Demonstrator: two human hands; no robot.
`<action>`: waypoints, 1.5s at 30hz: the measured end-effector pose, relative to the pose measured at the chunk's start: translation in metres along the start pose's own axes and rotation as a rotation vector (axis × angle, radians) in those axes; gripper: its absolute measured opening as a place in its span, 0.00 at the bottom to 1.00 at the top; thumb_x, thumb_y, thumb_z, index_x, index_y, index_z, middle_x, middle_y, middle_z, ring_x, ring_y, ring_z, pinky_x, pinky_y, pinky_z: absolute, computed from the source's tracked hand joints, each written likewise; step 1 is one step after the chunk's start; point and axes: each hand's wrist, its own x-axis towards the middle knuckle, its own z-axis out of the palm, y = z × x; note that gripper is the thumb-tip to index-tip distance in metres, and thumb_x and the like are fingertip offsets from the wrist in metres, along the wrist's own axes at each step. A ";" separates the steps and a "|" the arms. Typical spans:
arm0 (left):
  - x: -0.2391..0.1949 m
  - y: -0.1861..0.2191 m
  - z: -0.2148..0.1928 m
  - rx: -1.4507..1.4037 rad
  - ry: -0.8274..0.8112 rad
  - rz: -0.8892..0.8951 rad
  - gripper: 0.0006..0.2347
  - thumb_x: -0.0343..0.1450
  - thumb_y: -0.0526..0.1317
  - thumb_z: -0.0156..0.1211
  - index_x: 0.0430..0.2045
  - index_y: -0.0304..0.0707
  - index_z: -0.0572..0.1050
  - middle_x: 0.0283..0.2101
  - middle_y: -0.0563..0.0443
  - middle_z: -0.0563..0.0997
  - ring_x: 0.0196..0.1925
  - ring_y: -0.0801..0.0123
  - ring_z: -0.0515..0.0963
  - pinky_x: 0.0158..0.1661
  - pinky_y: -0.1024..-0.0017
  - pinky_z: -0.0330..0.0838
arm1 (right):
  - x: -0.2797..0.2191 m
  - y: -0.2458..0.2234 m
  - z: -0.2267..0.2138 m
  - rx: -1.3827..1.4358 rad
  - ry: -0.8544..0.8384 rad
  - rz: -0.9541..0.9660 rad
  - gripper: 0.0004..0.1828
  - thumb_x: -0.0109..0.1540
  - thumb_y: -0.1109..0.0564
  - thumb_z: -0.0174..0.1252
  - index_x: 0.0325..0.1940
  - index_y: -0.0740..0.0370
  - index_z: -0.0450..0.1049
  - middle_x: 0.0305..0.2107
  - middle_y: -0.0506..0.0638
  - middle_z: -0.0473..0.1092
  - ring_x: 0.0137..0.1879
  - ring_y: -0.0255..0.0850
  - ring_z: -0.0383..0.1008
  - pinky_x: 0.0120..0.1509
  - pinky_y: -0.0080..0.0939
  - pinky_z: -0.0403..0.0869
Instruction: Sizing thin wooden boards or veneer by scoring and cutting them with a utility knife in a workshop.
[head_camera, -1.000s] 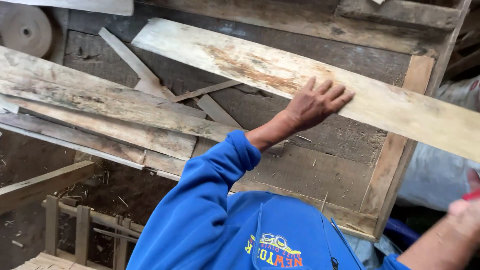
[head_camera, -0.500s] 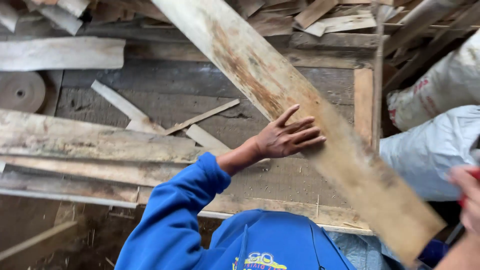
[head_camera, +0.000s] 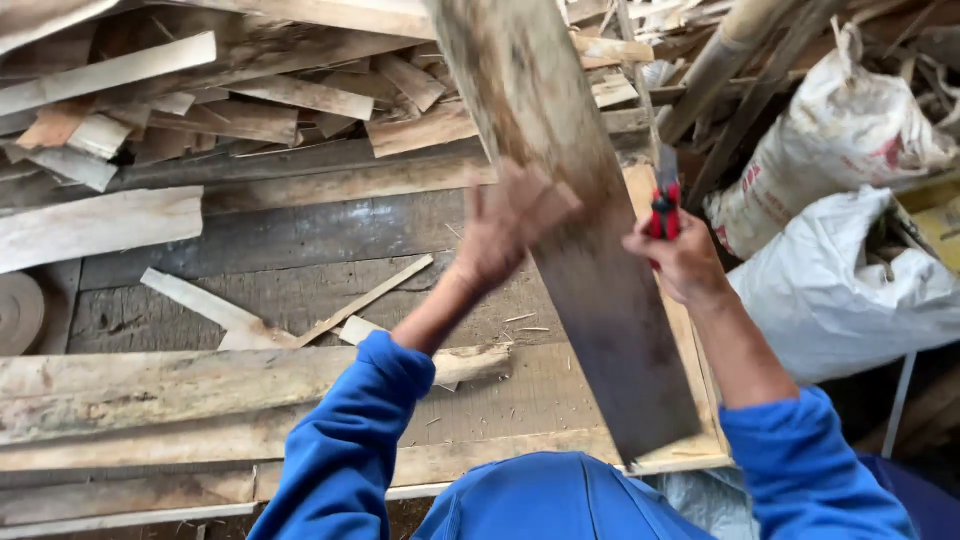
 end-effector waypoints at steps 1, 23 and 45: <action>0.004 -0.013 0.013 -0.392 0.088 -0.409 0.34 0.72 0.20 0.38 0.76 0.45 0.45 0.77 0.36 0.43 0.80 0.41 0.47 0.72 0.35 0.56 | 0.008 -0.005 0.011 0.028 0.039 -0.045 0.12 0.54 0.71 0.67 0.31 0.57 0.74 0.27 0.44 0.71 0.35 0.32 0.69 0.47 0.32 0.69; -0.290 -0.172 0.042 -1.028 -0.810 -1.312 0.06 0.70 0.49 0.74 0.32 0.54 0.86 0.31 0.55 0.84 0.36 0.76 0.79 0.40 0.71 0.72 | -0.067 0.121 0.057 0.162 0.387 0.222 0.13 0.54 0.70 0.70 0.42 0.68 0.81 0.36 0.57 0.79 0.37 0.39 0.80 0.43 0.40 0.83; -0.144 -0.032 0.158 -0.762 -1.219 -0.631 0.60 0.51 0.75 0.66 0.78 0.48 0.48 0.79 0.32 0.51 0.80 0.35 0.45 0.71 0.33 0.27 | -0.011 0.177 -0.039 -0.212 0.597 0.293 0.12 0.60 0.63 0.67 0.48 0.62 0.80 0.25 0.51 0.75 0.20 0.29 0.71 0.19 0.24 0.71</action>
